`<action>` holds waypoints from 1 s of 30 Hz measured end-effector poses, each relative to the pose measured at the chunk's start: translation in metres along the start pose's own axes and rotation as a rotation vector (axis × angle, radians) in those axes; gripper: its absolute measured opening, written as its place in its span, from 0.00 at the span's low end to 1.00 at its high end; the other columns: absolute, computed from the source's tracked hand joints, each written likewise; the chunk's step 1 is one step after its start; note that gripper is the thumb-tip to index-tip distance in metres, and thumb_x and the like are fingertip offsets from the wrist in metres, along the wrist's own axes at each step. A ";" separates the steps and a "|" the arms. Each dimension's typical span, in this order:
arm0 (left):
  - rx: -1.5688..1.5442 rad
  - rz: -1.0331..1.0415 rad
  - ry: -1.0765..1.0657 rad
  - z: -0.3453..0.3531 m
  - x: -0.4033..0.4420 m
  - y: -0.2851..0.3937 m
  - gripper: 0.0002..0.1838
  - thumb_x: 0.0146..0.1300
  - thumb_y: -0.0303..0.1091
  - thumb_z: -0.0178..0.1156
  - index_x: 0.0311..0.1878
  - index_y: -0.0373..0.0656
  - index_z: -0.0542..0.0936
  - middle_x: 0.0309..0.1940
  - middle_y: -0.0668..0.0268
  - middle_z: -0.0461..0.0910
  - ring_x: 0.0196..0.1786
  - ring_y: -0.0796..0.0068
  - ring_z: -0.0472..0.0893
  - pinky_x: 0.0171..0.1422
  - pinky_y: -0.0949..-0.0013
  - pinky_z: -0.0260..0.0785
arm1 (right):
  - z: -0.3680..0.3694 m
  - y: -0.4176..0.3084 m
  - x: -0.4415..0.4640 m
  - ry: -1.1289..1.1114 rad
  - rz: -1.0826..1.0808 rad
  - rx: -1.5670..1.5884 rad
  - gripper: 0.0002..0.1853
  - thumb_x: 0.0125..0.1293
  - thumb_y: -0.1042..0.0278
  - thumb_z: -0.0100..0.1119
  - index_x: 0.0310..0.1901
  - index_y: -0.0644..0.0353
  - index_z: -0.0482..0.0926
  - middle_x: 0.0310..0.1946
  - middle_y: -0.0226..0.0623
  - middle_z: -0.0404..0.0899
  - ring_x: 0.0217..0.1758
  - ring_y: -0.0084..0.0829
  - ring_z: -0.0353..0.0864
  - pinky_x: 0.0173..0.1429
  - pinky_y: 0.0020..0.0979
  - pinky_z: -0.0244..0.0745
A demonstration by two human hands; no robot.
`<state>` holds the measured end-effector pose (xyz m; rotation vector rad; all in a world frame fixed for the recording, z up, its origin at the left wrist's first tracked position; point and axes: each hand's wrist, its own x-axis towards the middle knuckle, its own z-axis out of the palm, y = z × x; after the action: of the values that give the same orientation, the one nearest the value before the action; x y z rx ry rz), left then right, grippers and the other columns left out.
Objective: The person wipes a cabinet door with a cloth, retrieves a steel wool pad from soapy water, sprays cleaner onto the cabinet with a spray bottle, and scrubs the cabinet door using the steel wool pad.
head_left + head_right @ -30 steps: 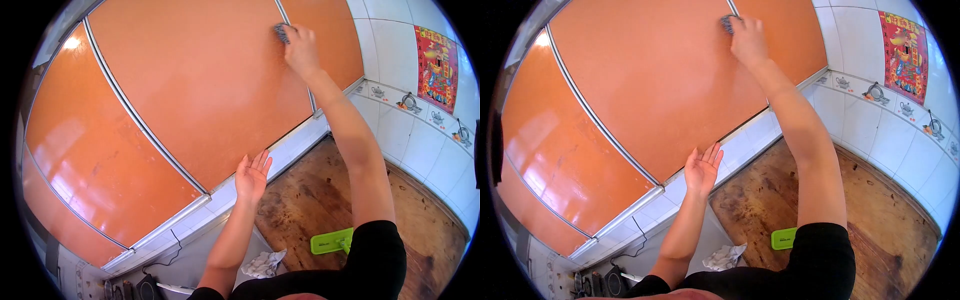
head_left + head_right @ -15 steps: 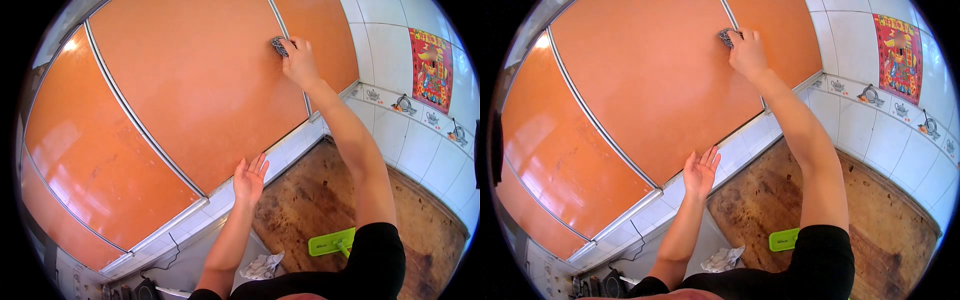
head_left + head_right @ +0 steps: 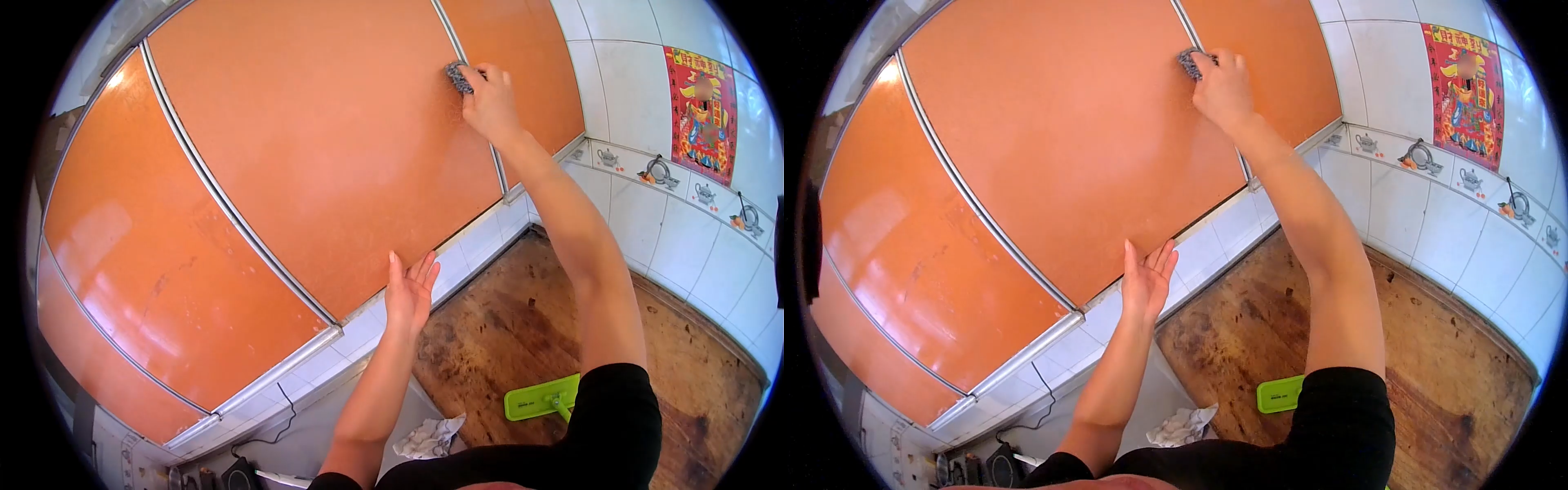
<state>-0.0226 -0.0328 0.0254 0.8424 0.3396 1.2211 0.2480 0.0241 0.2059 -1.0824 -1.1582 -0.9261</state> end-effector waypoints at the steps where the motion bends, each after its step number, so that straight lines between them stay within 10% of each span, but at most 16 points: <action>1: 0.005 -0.007 0.009 0.000 -0.001 0.000 0.32 0.70 0.56 0.51 0.62 0.35 0.63 0.63 0.48 0.67 0.66 0.58 0.69 0.68 0.59 0.67 | 0.000 -0.006 -0.005 -0.033 -0.115 -0.027 0.25 0.52 0.77 0.58 0.55 0.53 0.78 0.53 0.42 0.74 0.54 0.48 0.71 0.58 0.45 0.70; 6: 0.055 0.000 0.009 -0.002 0.004 -0.001 0.36 0.70 0.59 0.49 0.64 0.33 0.61 0.61 0.50 0.69 0.65 0.59 0.70 0.67 0.59 0.68 | -0.006 -0.075 0.000 -0.071 -0.530 0.178 0.25 0.55 0.75 0.55 0.57 0.53 0.77 0.54 0.45 0.74 0.56 0.50 0.70 0.60 0.49 0.69; 13: 0.086 -0.013 0.013 -0.002 0.004 0.001 0.37 0.68 0.59 0.51 0.63 0.33 0.63 0.61 0.51 0.69 0.65 0.60 0.71 0.66 0.59 0.69 | 0.038 -0.032 0.145 0.055 0.030 -0.144 0.24 0.54 0.76 0.54 0.56 0.52 0.77 0.53 0.48 0.74 0.52 0.51 0.71 0.58 0.45 0.70; 16: 0.081 -0.019 0.010 -0.002 0.003 0.002 0.37 0.68 0.59 0.52 0.63 0.32 0.64 0.61 0.50 0.69 0.65 0.59 0.71 0.67 0.59 0.68 | 0.030 -0.075 0.115 0.055 -0.256 -0.079 0.24 0.54 0.74 0.54 0.56 0.51 0.77 0.52 0.48 0.75 0.52 0.50 0.71 0.58 0.45 0.70; 19: 0.081 -0.026 0.011 -0.002 0.001 0.001 0.37 0.68 0.59 0.52 0.63 0.32 0.64 0.62 0.50 0.69 0.65 0.59 0.71 0.67 0.58 0.67 | 0.013 -0.055 0.134 -0.022 -0.005 -0.150 0.19 0.57 0.71 0.53 0.52 0.54 0.78 0.51 0.46 0.77 0.56 0.47 0.71 0.59 0.46 0.68; 30: 0.077 -0.021 -0.005 -0.002 0.003 0.001 0.36 0.68 0.58 0.52 0.64 0.35 0.63 0.64 0.50 0.67 0.66 0.57 0.69 0.68 0.57 0.66 | 0.034 -0.040 0.133 0.069 -0.133 -0.083 0.23 0.55 0.75 0.52 0.54 0.47 0.79 0.51 0.42 0.76 0.53 0.49 0.71 0.56 0.44 0.72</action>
<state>-0.0238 -0.0293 0.0258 0.9055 0.3931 1.1922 0.2251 0.0447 0.3450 -1.0416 -1.1536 -1.1151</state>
